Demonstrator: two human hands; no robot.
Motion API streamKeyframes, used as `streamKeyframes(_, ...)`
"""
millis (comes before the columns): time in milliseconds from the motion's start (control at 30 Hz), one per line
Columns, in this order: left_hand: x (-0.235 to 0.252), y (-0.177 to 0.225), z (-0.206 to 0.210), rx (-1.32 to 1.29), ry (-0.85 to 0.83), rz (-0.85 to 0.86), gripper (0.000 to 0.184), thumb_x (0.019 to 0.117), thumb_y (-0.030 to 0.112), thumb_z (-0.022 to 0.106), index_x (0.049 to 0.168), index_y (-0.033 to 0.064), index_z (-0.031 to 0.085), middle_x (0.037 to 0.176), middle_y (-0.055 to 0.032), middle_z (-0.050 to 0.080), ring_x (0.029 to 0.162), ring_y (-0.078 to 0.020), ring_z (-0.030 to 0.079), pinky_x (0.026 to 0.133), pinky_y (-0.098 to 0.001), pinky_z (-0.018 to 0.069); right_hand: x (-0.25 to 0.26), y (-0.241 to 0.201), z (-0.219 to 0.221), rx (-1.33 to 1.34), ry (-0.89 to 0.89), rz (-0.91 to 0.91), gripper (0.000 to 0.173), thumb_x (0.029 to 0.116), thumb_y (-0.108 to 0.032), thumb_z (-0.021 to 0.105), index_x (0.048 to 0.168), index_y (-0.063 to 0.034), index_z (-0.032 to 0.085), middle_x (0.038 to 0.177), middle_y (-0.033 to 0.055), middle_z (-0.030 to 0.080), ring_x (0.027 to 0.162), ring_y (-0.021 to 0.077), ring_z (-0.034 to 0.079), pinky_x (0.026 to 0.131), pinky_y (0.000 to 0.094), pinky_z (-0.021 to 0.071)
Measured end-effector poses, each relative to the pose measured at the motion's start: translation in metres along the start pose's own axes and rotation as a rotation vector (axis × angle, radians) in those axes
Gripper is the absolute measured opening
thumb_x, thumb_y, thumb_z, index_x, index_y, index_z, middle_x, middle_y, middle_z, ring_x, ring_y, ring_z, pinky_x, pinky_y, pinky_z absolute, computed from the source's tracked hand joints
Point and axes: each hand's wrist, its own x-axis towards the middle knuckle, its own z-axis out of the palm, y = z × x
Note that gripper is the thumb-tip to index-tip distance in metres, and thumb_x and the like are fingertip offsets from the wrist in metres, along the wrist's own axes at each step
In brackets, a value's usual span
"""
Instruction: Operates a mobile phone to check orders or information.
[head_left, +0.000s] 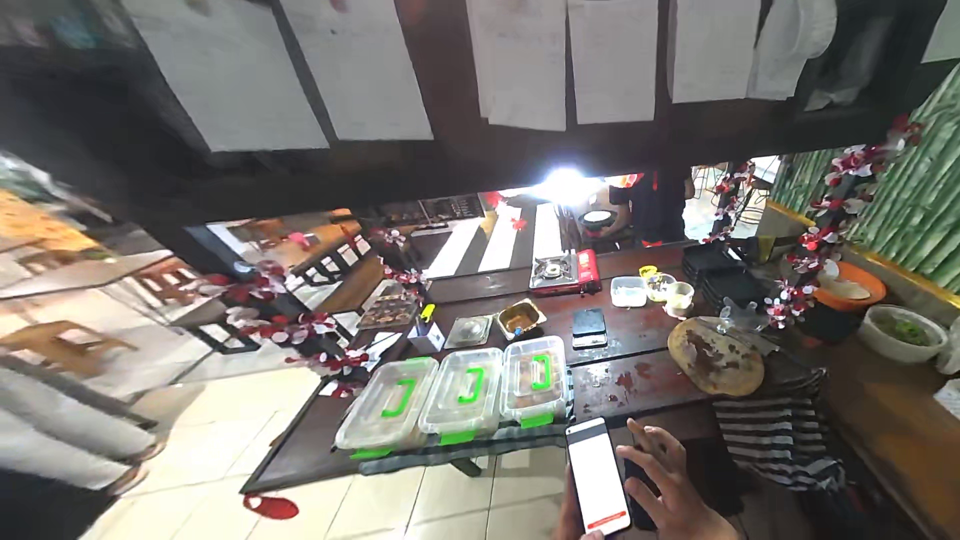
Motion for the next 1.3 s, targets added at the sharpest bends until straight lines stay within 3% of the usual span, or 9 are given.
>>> streamKeyframes(200,-0.013,0.024,-0.023,0.063,0.129,0.024,0.104,0.0878,0.039,0.075,0.164,0.0042,0.013,0.146,-0.0162,0.056,0.105,-0.0289,0.072,0.071,-0.0464,0.0656,0.000,-0.024,0.017,0.001,-0.053,-0.038,0.032,0.1047,-0.042,0.054,0.133,-0.0312,0.065,0.158,0.0000,0.047,0.151,0.0268,0.033,0.122,0.0543,0.0251)
streamKeyframes(300,-0.024,0.042,-0.041,0.067,0.130,0.046,0.097,0.0918,0.025,0.064,0.162,-0.0018,0.003,0.145,-0.0203,0.055,0.104,-0.0319,0.072,0.070,-0.0485,0.0656,0.001,-0.040,0.035,-0.007,-0.099,-0.064,0.027,0.1049,-0.041,0.054,0.121,-0.0258,0.069,0.156,0.0038,0.050,0.151,0.0320,0.032,0.122,0.0591,0.0213)
streamKeyframes(400,-0.041,0.057,-0.065,0.046,0.154,0.047,0.087,0.0924,0.015,0.058,0.164,0.0058,0.008,0.139,-0.0208,0.058,0.104,-0.0335,0.072,0.074,-0.0510,0.0651,0.003,-0.061,0.059,0.013,-0.163,-0.098,0.024,0.1042,-0.036,0.056,0.112,-0.0239,0.075,0.158,0.0015,0.048,0.152,0.0316,0.028,0.122,0.0603,0.0185)
streamKeyframes(567,-0.073,0.090,-0.107,0.040,0.215,0.031,0.086,0.0905,0.010,0.054,0.166,0.0193,0.012,0.145,-0.0185,0.054,0.105,-0.0338,0.071,0.076,-0.0525,0.0645,0.003,-0.103,0.107,0.093,-0.280,-0.171,0.023,0.1017,-0.028,0.059,0.113,-0.0239,0.079,0.159,0.0037,0.045,0.153,0.0329,0.025,0.123,0.0620,0.0165)
streamKeyframes(733,-0.102,0.122,-0.147,0.068,0.255,0.033,0.088,0.0884,0.007,0.051,0.166,0.0200,0.011,0.150,-0.0176,0.049,0.108,-0.0335,0.069,0.076,-0.0530,0.0642,0.001,-0.144,0.155,0.121,-0.333,-0.240,0.024,0.1017,-0.030,0.059,0.117,-0.0276,0.078,0.160,0.0044,0.043,0.153,0.0345,0.024,0.121,0.0632,0.0156)
streamKeyframes(933,-0.129,0.151,-0.187,0.069,0.297,0.023,0.089,0.0883,0.009,0.053,0.166,0.0226,0.012,0.150,-0.0157,0.049,0.107,-0.0312,0.069,0.075,-0.0515,0.0642,-0.004,-0.183,0.199,0.172,-0.331,-0.282,0.021,0.1006,-0.026,0.060,0.108,-0.0234,0.080,0.156,0.0040,0.049,0.150,0.0336,0.030,0.120,0.0620,0.0184)
streamKeyframes(1300,-0.149,0.163,-0.224,0.060,0.363,0.011,0.089,0.0886,0.005,0.053,0.166,0.0235,0.012,0.148,-0.0151,0.051,0.108,-0.0315,0.070,0.075,-0.0524,0.0644,-0.002,-0.207,0.234,0.185,-0.328,-0.292,0.020,0.1004,-0.026,0.061,0.106,-0.0203,0.079,0.152,0.0042,0.053,0.147,0.0307,0.035,0.119,0.0577,0.0231)
